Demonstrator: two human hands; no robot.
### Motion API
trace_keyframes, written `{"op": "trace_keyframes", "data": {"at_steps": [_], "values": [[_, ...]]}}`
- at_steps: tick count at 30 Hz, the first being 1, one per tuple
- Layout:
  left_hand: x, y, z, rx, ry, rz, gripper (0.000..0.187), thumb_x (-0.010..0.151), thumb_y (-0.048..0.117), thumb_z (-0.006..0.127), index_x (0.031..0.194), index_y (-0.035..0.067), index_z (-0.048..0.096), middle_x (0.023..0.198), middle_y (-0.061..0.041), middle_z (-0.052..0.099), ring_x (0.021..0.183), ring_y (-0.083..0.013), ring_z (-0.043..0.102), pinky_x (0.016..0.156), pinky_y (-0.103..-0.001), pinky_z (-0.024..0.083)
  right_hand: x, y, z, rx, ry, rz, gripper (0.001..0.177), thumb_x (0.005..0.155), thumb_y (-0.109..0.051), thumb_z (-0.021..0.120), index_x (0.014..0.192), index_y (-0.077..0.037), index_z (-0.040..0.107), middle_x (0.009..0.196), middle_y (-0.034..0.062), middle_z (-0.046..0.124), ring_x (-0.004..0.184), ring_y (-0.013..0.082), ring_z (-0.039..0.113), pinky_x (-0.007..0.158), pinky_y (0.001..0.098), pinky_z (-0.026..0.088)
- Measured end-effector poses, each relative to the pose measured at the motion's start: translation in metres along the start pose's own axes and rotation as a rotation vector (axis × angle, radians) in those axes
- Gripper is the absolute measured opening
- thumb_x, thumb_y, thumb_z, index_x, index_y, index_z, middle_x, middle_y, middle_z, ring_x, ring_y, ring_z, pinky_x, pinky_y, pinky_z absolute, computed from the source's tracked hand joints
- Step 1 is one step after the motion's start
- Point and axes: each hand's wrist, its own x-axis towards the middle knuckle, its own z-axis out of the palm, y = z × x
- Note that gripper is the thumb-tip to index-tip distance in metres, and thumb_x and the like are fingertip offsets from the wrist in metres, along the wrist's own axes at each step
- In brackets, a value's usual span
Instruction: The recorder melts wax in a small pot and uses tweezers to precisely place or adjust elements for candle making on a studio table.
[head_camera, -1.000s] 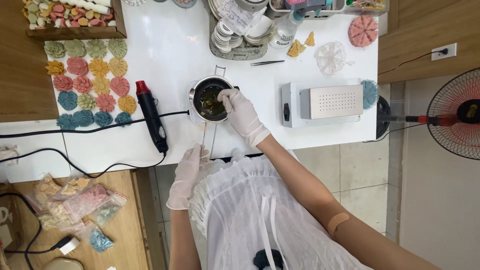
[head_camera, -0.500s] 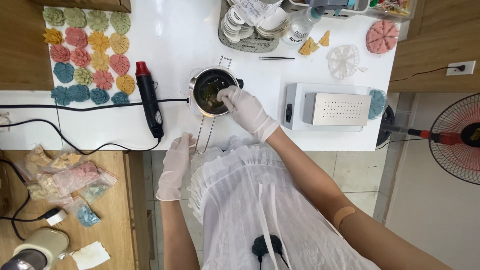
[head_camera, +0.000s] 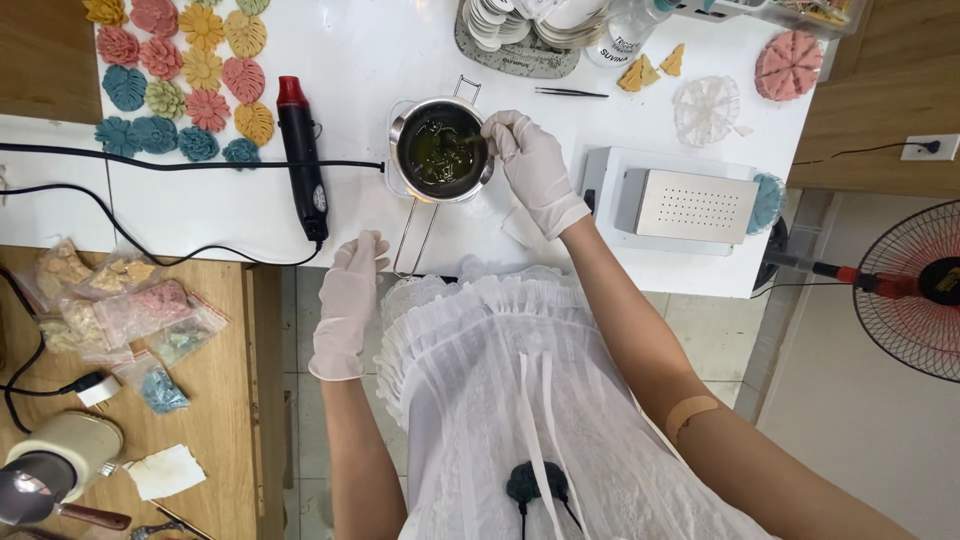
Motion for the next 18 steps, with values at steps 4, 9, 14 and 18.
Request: {"op": "trace_keyframes", "data": {"at_steps": [4, 9, 14, 18], "values": [[0.002, -0.001, -0.002, -0.009, 0.007, 0.0, 0.051, 0.1, 0.045, 0.05, 0.13, 0.006, 0.064, 0.119, -0.005, 0.074, 0.108, -0.0156, 0.069, 0.088, -0.03, 0.05, 0.001, 0.023, 0.007, 0.2, -0.053, 0.146, 0.018, 0.111, -0.012, 0.052, 0.112, -0.003, 0.067, 0.085, 0.0028, 0.064, 0.076, 0.008, 0.059, 0.072, 0.0253, 0.054], [-0.006, 0.016, -0.003, 0.002, -0.02, 0.034, 0.05, 0.1, 0.043, 0.049, 0.13, 0.006, 0.063, 0.121, -0.005, 0.073, 0.11, -0.0145, 0.069, 0.091, -0.029, 0.05, -0.014, -0.029, 0.0, 0.153, 0.066, 0.283, 0.023, 0.103, -0.016, 0.061, 0.125, -0.01, 0.064, 0.081, 0.0016, 0.06, 0.069, 0.0075, 0.052, 0.065, 0.0242, 0.046], [-0.011, 0.019, -0.009, -0.02, 0.01, 0.038, 0.046, 0.101, 0.04, 0.048, 0.132, 0.008, 0.062, 0.122, -0.005, 0.072, 0.11, -0.0139, 0.068, 0.091, -0.029, 0.049, 0.013, 0.038, -0.056, -0.423, 0.277, 0.223, 0.022, 0.099, -0.017, 0.067, 0.12, -0.014, 0.066, 0.087, 0.0102, 0.066, 0.078, 0.0201, 0.062, 0.073, 0.0332, 0.05], [-0.012, 0.009, -0.015, -0.047, 0.053, 0.073, 0.041, 0.103, 0.037, 0.047, 0.129, 0.009, 0.063, 0.119, -0.004, 0.073, 0.102, -0.0119, 0.068, 0.086, -0.027, 0.049, 0.063, 0.112, -0.072, -1.172, 0.178, -0.082, 0.044, 0.076, 0.001, 0.071, 0.117, -0.012, 0.068, 0.109, 0.0143, 0.07, 0.101, 0.0332, 0.067, 0.08, 0.0425, 0.054]]}}
